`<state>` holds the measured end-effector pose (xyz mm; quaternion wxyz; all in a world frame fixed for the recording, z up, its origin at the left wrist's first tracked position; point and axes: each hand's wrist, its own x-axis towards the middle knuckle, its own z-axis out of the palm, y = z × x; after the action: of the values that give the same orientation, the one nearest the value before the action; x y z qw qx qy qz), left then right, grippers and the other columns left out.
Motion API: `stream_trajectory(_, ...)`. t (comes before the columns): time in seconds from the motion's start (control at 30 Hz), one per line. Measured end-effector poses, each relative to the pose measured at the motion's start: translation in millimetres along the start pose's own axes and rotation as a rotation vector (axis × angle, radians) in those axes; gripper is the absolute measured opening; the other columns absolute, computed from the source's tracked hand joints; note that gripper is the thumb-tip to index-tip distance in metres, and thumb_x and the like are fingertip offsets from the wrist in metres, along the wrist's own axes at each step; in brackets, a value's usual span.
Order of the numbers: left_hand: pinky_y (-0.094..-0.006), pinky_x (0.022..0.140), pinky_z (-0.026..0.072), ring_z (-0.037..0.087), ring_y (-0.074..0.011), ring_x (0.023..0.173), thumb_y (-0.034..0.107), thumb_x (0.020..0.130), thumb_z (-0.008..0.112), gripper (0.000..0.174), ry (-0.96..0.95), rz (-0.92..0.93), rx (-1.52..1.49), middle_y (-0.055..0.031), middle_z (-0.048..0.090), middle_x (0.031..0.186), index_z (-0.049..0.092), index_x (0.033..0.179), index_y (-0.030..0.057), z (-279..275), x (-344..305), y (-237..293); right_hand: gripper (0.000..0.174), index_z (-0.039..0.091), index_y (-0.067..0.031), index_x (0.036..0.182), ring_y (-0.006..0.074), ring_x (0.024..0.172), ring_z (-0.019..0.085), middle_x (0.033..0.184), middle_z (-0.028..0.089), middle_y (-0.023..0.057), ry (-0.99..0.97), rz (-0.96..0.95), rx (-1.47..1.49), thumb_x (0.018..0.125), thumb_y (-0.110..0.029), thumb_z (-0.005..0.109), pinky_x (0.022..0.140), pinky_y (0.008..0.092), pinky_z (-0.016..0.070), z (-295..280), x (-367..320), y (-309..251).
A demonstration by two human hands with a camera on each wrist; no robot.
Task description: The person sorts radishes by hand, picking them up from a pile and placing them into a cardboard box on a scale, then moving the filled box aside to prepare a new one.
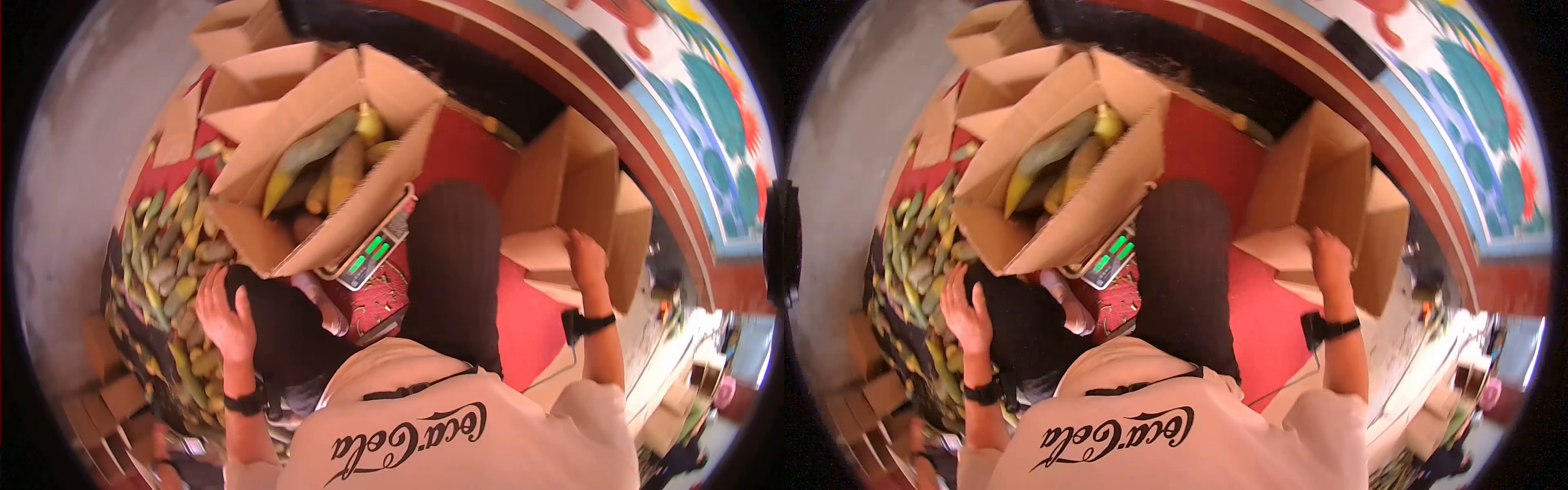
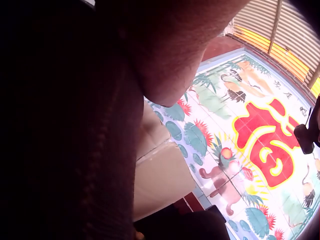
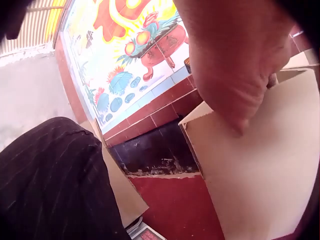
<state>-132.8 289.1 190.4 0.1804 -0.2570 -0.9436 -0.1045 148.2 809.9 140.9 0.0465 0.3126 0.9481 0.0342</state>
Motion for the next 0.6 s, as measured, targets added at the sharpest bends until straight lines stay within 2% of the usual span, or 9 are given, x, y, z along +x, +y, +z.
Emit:
stream_trajectory(0.23,-0.0440,0.098,0.0345,0.049,-0.0320,0.113,0.022,0.082,0.061,0.037,0.001,-0.066,-0.021,-0.0132,0.056,0.118,0.056,0.112,0.0021,-1,9,10,0.020,0.060,-0.0087,0.097,0.0352,0.081,0.063,0.086,0.064,0.0152,-0.286,-0.054,-0.178,0.080,-0.020,0.063,0.068,0.0449,0.0508,18,-8,28)
stream_trajectory(0.43,-0.0441,0.099,0.0333,0.049,-0.0309,0.114,0.029,0.083,0.060,0.040,-0.001,-0.072,-0.013,-0.0131,0.056,0.118,0.056,0.112,0.0028,3,14,13,0.023,0.062,-0.0100,0.100,0.0335,0.083,0.064,0.087,0.066,0.0149,-0.275,-0.031,-0.206,0.078,-0.015,0.066,0.070,0.0443,0.0510,10,-8,41)
stream_trajectory(0.5,-0.0439,0.100,0.0333,0.049,-0.0310,0.114,0.029,0.082,0.061,0.041,-0.001,-0.076,-0.036,-0.0128,0.056,0.118,0.056,0.112,0.0029,3,15,14,0.022,0.063,-0.0099,0.099,0.0334,0.084,0.064,0.087,0.066,0.0152,-0.397,-0.029,-0.264,0.077,-0.016,0.066,0.071,0.0441,0.0511,9,-6,41)
stream_trajectory(0.6,-0.0442,0.100,0.0334,0.049,-0.0304,0.115,0.028,0.080,0.062,0.041,0.001,-0.072,-0.042,-0.0121,0.056,0.119,0.056,0.112,0.0034,3,15,14,0.021,0.064,-0.0097,0.097,0.0334,0.085,0.065,0.088,0.067,0.0153,-0.339,0.002,-0.242,0.077,-0.015,0.066,0.072,0.0438,0.0514,-2,-3,46)
